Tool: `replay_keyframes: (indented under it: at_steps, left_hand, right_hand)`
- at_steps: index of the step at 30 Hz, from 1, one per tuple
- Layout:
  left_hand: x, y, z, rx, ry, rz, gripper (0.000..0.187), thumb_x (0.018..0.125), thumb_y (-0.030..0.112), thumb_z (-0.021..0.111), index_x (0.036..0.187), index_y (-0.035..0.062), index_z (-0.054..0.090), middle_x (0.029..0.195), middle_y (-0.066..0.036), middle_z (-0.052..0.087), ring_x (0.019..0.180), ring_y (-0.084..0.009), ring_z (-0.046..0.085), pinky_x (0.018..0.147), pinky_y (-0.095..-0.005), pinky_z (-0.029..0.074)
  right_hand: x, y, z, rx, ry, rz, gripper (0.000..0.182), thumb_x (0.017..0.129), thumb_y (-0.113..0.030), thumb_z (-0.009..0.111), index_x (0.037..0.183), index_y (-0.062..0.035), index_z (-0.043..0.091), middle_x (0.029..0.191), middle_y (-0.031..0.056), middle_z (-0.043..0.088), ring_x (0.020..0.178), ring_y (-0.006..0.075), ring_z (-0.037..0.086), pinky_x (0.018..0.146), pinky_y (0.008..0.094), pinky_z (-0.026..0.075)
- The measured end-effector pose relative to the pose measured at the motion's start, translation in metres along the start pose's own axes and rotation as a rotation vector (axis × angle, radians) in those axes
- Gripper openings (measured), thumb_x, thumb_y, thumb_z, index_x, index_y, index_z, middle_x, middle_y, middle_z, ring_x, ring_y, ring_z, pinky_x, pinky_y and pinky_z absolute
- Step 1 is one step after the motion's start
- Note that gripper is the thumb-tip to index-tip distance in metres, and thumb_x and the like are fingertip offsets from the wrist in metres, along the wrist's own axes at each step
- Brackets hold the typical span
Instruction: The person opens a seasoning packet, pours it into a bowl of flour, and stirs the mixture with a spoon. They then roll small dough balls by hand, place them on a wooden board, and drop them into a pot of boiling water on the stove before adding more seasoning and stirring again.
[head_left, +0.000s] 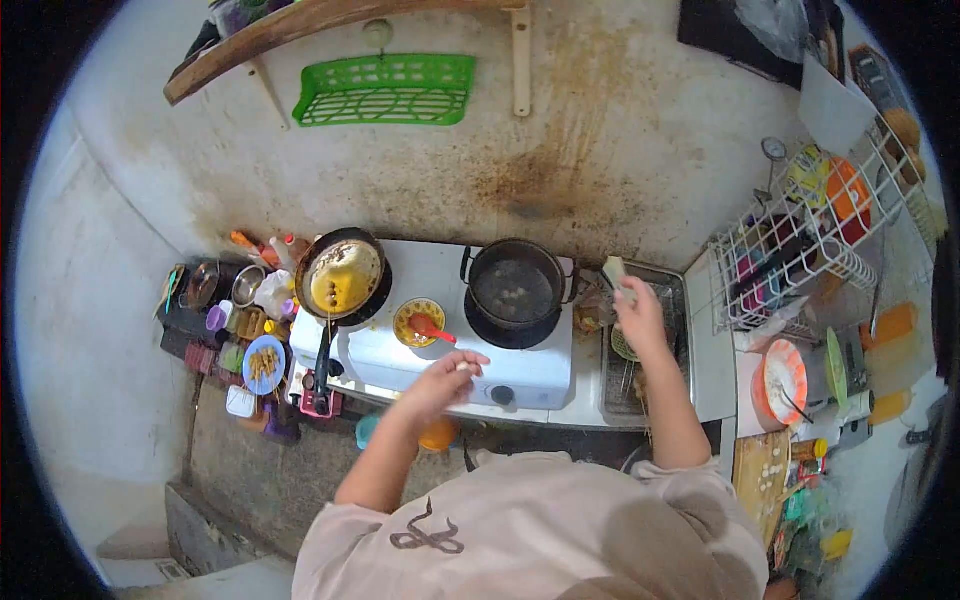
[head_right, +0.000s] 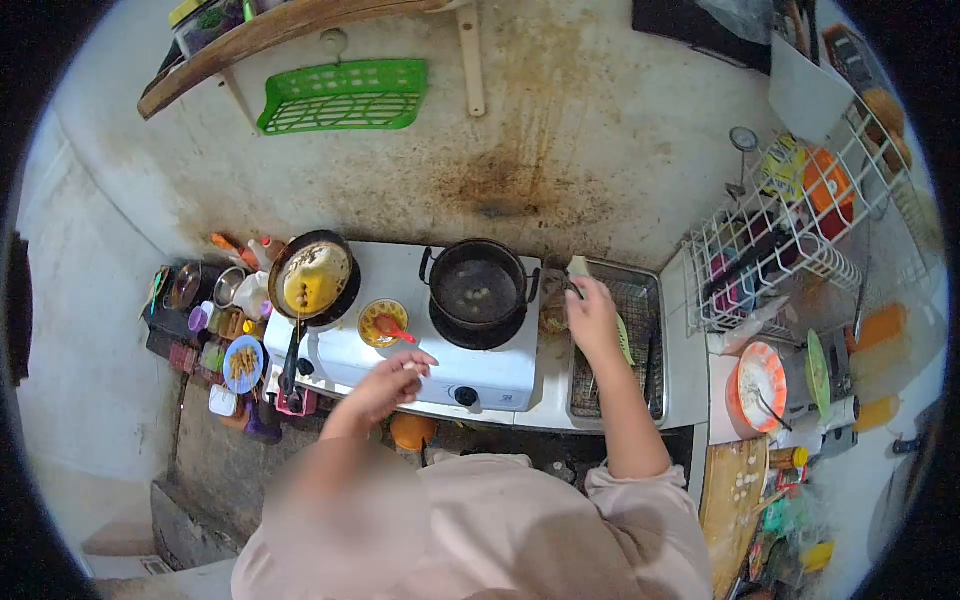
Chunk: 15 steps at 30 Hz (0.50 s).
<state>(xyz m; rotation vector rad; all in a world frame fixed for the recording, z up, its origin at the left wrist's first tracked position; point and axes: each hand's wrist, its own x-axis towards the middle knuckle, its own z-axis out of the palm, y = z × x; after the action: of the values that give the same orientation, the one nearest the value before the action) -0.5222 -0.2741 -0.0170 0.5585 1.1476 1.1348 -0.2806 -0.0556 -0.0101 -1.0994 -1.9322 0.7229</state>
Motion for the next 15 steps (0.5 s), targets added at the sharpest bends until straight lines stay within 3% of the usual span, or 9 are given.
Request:
replay_keyframes:
  at_steps: [3, 5, 7, 10, 12, 13, 15]
  left_hand:
    - [0.021, 0.046, -0.001, 0.654, 0.011, 0.199, 0.018, 0.084, 0.011, 0.05, 0.101, 0.0062, 0.053, 0.067, 0.006, 0.042, 0.052, -0.0029, 0.034, 0.047, -0.017, 0.031]
    - [0.047, 0.068, 0.009, 0.945, 0.025, 0.366, 0.014, 0.083, 0.011, 0.052, 0.095, 0.0067, 0.057, 0.063, 0.002, 0.048, 0.056, -0.0072, 0.044, 0.052, -0.022, 0.038]
    - [0.103, 0.066, -0.002, 1.175, -0.023, 0.483, 0.018, 0.076, 0.01, 0.058, 0.093, 0.0035, 0.056, 0.081, -0.012, 0.059, 0.076, -0.023, 0.056, 0.069, -0.0323, 0.044]
    - [0.151, 0.072, 0.009, 1.519, 0.091, 0.55, 0.027, 0.072, 0.011, 0.059, 0.097, 0.0039, 0.056, 0.095, -0.02, 0.057, 0.085, -0.0332, 0.056, 0.073, -0.0383, 0.045]
    - [0.164, 0.077, 0.008, 1.646, 0.324, 0.644, 0.029, 0.071, 0.011, 0.059, 0.099, 0.0045, 0.055, 0.102, -0.021, 0.053, 0.088, -0.0353, 0.054, 0.075, -0.04, 0.044]
    - [0.168, 0.079, 0.008, 1.698, 0.445, 0.693, 0.031, 0.071, 0.012, 0.058, 0.101, 0.0048, 0.055, 0.106, -0.022, 0.052, 0.09, -0.0363, 0.053, 0.077, -0.0409, 0.044]
    - [0.114, 0.107, 0.044, 1.549, 0.628, 0.743, 0.029, 0.073, 0.011, 0.056, 0.102, 0.0049, 0.054, 0.11, -0.022, 0.049, 0.09, -0.0373, 0.053, 0.077, -0.0406, 0.044]
  right_hand:
    - [-0.027, 0.039, -0.042, 0.0, 0.067, 0.125, 0.023, 0.078, -0.009, 0.054, 0.101, -0.0033, 0.053, 0.098, 0.0155, 0.053, 0.07, 0.0246, 0.06, 0.063, 0.0296, 0.047]
    - [-0.048, 0.056, -0.065, -0.016, 0.104, 0.178, 0.023, 0.079, -0.008, 0.054, 0.101, -0.0034, 0.053, 0.096, 0.0119, 0.054, 0.068, 0.0195, 0.058, 0.059, 0.027, 0.046]
    - [-0.069, 0.067, -0.08, -0.079, 0.16, 0.17, 0.022, 0.08, -0.007, 0.053, 0.101, -0.0035, 0.053, 0.092, 0.0058, 0.054, 0.064, 0.0104, 0.056, 0.053, 0.022, 0.044]
    - [-0.093, 0.074, -0.091, -0.16, 0.139, 0.294, 0.021, 0.079, -0.006, 0.054, 0.1, -0.0036, 0.054, 0.087, 0.0053, 0.056, 0.063, 0.0091, 0.055, 0.058, 0.022, 0.043]
    - [-0.105, 0.099, -0.083, -0.144, 0.149, 0.267, 0.023, 0.078, -0.008, 0.056, 0.1, -0.0022, 0.054, 0.092, 0.01, 0.057, 0.07, 0.0129, 0.058, 0.063, 0.0251, 0.046]
    - [-0.106, 0.092, -0.08, -0.132, 0.118, 0.328, 0.028, 0.077, -0.012, 0.057, 0.102, -0.0006, 0.053, 0.096, 0.0143, 0.055, 0.075, 0.0197, 0.058, 0.068, 0.0293, 0.046]
    - [-0.104, 0.092, -0.066, -0.157, 0.067, 0.364, 0.042, 0.074, -0.022, 0.061, 0.108, 0.0014, 0.05, 0.105, 0.0202, 0.052, 0.088, 0.0288, 0.055, 0.08, 0.034, 0.042]
